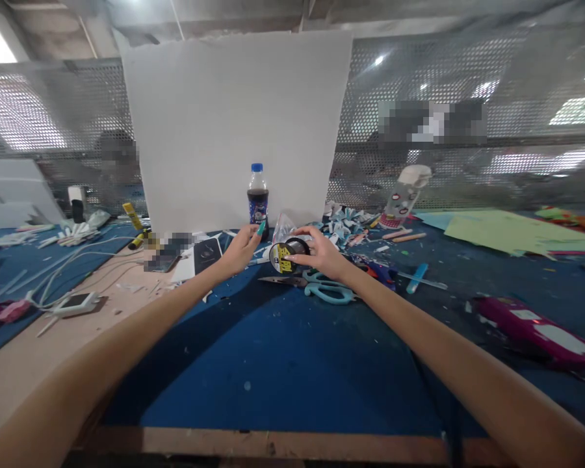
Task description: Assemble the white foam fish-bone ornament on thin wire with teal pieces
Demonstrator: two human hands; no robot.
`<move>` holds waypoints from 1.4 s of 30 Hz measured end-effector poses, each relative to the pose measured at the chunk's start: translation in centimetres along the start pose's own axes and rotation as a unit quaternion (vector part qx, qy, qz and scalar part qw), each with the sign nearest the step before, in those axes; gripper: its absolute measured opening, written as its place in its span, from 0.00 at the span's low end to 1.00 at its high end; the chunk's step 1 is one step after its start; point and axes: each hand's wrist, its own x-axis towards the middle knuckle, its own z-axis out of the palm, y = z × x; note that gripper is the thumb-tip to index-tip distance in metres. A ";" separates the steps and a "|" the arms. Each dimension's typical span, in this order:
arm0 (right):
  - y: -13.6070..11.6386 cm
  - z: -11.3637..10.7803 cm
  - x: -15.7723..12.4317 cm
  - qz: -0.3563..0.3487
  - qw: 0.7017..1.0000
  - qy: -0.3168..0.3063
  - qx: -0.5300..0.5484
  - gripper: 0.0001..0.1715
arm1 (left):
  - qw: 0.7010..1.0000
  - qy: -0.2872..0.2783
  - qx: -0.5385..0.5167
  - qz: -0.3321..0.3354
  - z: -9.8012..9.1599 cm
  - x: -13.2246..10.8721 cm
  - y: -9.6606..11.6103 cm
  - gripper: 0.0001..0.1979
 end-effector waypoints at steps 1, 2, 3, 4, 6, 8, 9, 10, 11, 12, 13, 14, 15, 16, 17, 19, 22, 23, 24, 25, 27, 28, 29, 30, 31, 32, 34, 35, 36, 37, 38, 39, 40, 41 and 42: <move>-0.3 0.0 0.0 -0.001 1.000 -0.005 0.029 0.28 | 1.000 -0.008 -0.025 0.000 0.4 -0.3 0.3 0.21; -0.5 0.0 0.0 -0.002 0.998 -0.006 0.056 0.27 | 0.999 -0.017 -0.049 0.001 0.8 -0.7 0.6 0.21; -0.8 0.0 0.0 -0.002 0.997 -0.003 0.080 0.27 | 0.997 -0.028 -0.071 0.005 1.1 -0.9 0.8 0.21; -1.0 0.0 0.0 -0.002 0.995 0.001 0.103 0.27 | 0.995 -0.041 -0.090 0.011 1.3 -1.2 0.9 0.20; -1.4 0.0 -0.1 0.000 0.990 0.014 0.141 0.26 | 0.989 -0.073 -0.123 0.024 1.4 -1.6 1.1 0.19; -1.7 -0.1 -0.1 0.010 0.985 0.031 0.172 0.24 | 0.983 -0.105 -0.149 0.030 1.3 -1.9 1.1 0.18; -1.8 -0.1 -0.1 0.016 0.982 0.040 0.186 0.23 | 0.980 -0.117 -0.159 0.030 1.2 -2.1 1.2 0.18; -1.9 -0.2 0.0 0.024 0.978 0.048 0.200 0.22 | 0.977 -0.126 -0.168 0.027 1.0 -2.3 1.2 0.19; -1.9 -0.3 0.0 0.032 0.975 0.056 0.214 0.22 | 0.976 -0.132 -0.174 0.022 0.9 -2.5 1.3 0.19; -1.8 -0.4 0.1 0.039 0.971 0.064 0.226 0.21 | 0.975 -0.137 -0.177 0.017 0.7 -2.8 1.4 0.19; -1.7 -0.5 0.2 0.046 0.968 0.072 0.237 0.21 | 0.974 -0.139 -0.178 0.010 0.4 -3.0 1.5 0.18; -1.6 -0.6 0.3 0.052 0.965 0.081 0.244 0.21 | 0.974 -0.142 -0.176 0.004 0.1 -3.3 1.6 0.19; -1.4 -0.7 0.5 0.058 0.962 0.091 0.249 0.21 | 0.975 -0.145 -0.171 -0.001 -0.2 -3.7 1.8 0.19; -1.1 -0.8 0.7 0.065 0.960 0.104 0.250 0.21 | 0.975 -0.149 -0.164 -0.004 -0.6 -4.0 1.9 0.19; -0.8 -0.9 0.9 0.071 0.958 0.119 0.249 0.20 | 0.976 -0.153 -0.154 -0.007 -1.1 -4.4 2.1 0.20; 0.0 -1.0 1.3 0.085 0.955 0.157 0.236 0.19 | 0.979 -0.159 -0.127 -0.010 -2.1 -5.2 2.3 0.19; 1.4 -1.0 1.9 0.111 0.952 0.219 0.181 0.17 | 0.987 -0.139 -0.077 -0.013 -3.4 -6.4 2.3 0.17; 1.9 -1.1 2.0 0.124 0.952 0.235 0.153 0.17 | 0.990 -0.128 -0.064 -0.014 -3.7 -6.9 2.3 0.16; 2.2 -1.1 2.0 0.137 0.951 0.249 0.119 0.17 | 0.992 -0.118 -0.050 -0.012 -3.9 -7.5 2.2 0.16; 2.4 -1.1 2.0 0.149 0.951 0.258 0.081 0.17 | 0.993 -0.111 -0.033 -0.006 -3.9 -8.1 2.1 0.16; 2.4 -1.1 1.7 0.166 0.950 0.266 -0.007 0.18 | 0.992 -0.110 0.036 0.043 -3.8 -9.6 2.0 0.14; 2.2 -1.0 1.5 0.168 0.949 0.263 -0.054 0.18 | 0.986 -0.116 0.083 0.087 -3.6 -10.3 2.0 0.14; 1.8 -0.8 1.2 0.165 0.947 0.256 -0.100 0.18 | 0.977 -0.115 0.120 0.136 -3.4 -10.9 1.9 0.14; 1.5 -0.6 0.9 0.158 0.945 0.245 -0.146 0.19 | 0.965 -0.108 0.150 0.184 -3.3 -11.4 1.9 0.14; 1.1 -0.3 0.7 0.150 0.941 0.236 -0.189 0.19 | 0.955 -0.098 0.168 0.224 -3.2 -11.8 1.8 0.14; 0.7 0.1 0.4 0.141 0.936 0.225 -0.231 0.20 | 0.947 -0.084 0.177 0.254 -3.1 -12.1 1.8 0.14; 0.3 0.9 0.0 0.131 0.922 0.203 -0.304 0.22 | 0.941 -0.051 0.182 0.282 -3.2 -12.4 1.6 0.15; 0.2 1.2 -0.1 0.128 0.915 0.190 -0.333 0.24 | 0.941 -0.038 0.182 0.283 -3.3 -12.4 1.5 0.15; 0.1 1.4 -0.2 0.125 0.909 0.175 -0.358 0.26 | 0.944 -0.024 0.183 0.274 -3.3 -12.4 1.3 0.15; 0.1 1.6 -0.3 0.121 0.904 0.159 -0.378 0.28 | 0.949 -0.010 0.181 0.256 -3.4 -12.3 1.1 0.16; 0.0 1.5 -0.3 0.118 0.901 0.139 -0.393 0.31 | 0.958 0.001 0.173 0.229 -3.4 -12.3 0.9 0.16; -0.1 1.4 -0.2 0.115 0.901 0.116 -0.402 0.33 | 0.968 0.011 0.158 0.193 -3.4 -12.3 0.7 0.16; -0.2 1.1 -0.2 0.112 0.903 0.085 -0.407 0.36 | 0.978 0.020 0.136 0.154 -3.4 -12.3 0.5 0.16; -0.4 0.7 -0.1 0.108 0.906 0.049 -0.407 0.37 | 0.986 0.030 0.112 0.118 -3.4 -12.3 0.4 0.16; -0.5 0.2 0.0 0.103 0.909 0.005 -0.404 0.38 | 0.991 0.036 0.089 0.090 -3.3 -12.3 0.2 0.17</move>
